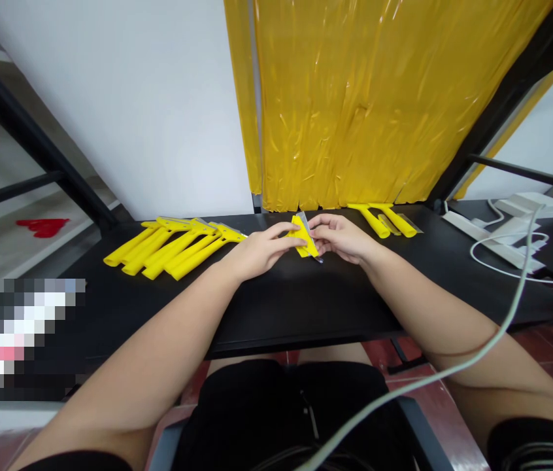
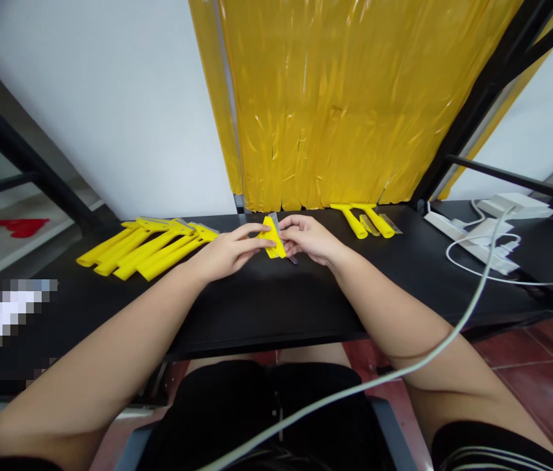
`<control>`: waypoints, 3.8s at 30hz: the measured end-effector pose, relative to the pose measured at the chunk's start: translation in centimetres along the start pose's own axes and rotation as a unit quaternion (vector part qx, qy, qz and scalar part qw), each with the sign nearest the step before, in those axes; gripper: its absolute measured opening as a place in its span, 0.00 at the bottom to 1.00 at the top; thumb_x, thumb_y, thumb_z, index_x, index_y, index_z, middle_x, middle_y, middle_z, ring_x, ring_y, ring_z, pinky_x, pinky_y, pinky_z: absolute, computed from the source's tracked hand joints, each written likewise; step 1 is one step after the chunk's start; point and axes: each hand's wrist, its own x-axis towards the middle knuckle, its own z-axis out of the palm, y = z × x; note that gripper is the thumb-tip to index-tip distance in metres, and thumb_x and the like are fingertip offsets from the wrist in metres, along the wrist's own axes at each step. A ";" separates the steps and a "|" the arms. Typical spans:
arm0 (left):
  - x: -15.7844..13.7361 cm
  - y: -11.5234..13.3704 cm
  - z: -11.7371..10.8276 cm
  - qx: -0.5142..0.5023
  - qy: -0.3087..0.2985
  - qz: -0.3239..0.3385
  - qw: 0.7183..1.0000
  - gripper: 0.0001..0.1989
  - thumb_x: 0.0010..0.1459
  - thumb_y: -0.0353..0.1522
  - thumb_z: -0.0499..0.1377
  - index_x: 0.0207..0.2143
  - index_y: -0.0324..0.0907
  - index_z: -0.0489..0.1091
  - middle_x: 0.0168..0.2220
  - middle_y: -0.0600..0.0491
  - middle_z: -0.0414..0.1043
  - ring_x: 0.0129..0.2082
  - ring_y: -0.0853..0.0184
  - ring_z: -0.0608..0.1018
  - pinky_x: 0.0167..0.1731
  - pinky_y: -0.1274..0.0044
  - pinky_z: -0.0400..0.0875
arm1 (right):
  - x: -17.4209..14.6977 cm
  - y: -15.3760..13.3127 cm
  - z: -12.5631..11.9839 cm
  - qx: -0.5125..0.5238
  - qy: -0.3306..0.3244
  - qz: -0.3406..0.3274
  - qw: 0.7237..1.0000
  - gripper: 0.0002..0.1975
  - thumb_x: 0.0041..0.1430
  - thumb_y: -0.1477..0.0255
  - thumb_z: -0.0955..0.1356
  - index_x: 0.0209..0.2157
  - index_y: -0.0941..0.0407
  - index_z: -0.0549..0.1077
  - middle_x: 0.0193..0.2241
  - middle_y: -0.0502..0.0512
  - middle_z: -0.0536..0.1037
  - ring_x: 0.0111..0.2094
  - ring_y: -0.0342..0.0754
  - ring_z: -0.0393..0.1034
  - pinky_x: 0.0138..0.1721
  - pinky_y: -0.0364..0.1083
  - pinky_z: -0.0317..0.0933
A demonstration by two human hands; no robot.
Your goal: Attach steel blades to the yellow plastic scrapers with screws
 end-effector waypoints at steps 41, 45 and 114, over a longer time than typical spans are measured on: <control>-0.1 0.2 0.1 -0.039 -0.029 0.018 0.999 0.22 0.69 0.27 0.54 0.61 0.52 0.73 0.64 0.46 0.68 0.58 0.60 0.79 0.55 0.67 0.79 | 0.1 0.5 0.0 -0.064 -0.063 0.078 0.993 0.06 0.57 0.73 0.72 0.28 0.55 0.71 0.20 0.50 0.76 0.18 0.42 0.73 0.21 0.41 0.73; -0.2 0.0 0.2 -0.029 -0.031 0.016 0.999 0.22 0.68 0.27 0.55 0.61 0.50 0.73 0.64 0.45 0.69 0.59 0.59 0.78 0.56 0.65 0.78 | 0.2 0.6 0.2 -0.083 -0.056 0.071 0.992 0.04 0.58 0.75 0.70 0.30 0.55 0.72 0.22 0.53 0.79 0.20 0.44 0.75 0.23 0.41 0.74; 0.0 -0.4 1.1 0.020 -0.026 0.062 0.998 0.14 0.71 0.28 0.54 0.52 0.41 0.75 0.55 0.44 0.77 0.52 0.61 0.82 0.51 0.68 0.81 | 2.2 1.3 -5.3 -0.454 0.103 -0.101 0.879 0.06 0.62 0.74 0.69 0.35 0.56 0.81 0.34 0.56 0.84 0.34 0.48 0.77 0.40 0.47 0.73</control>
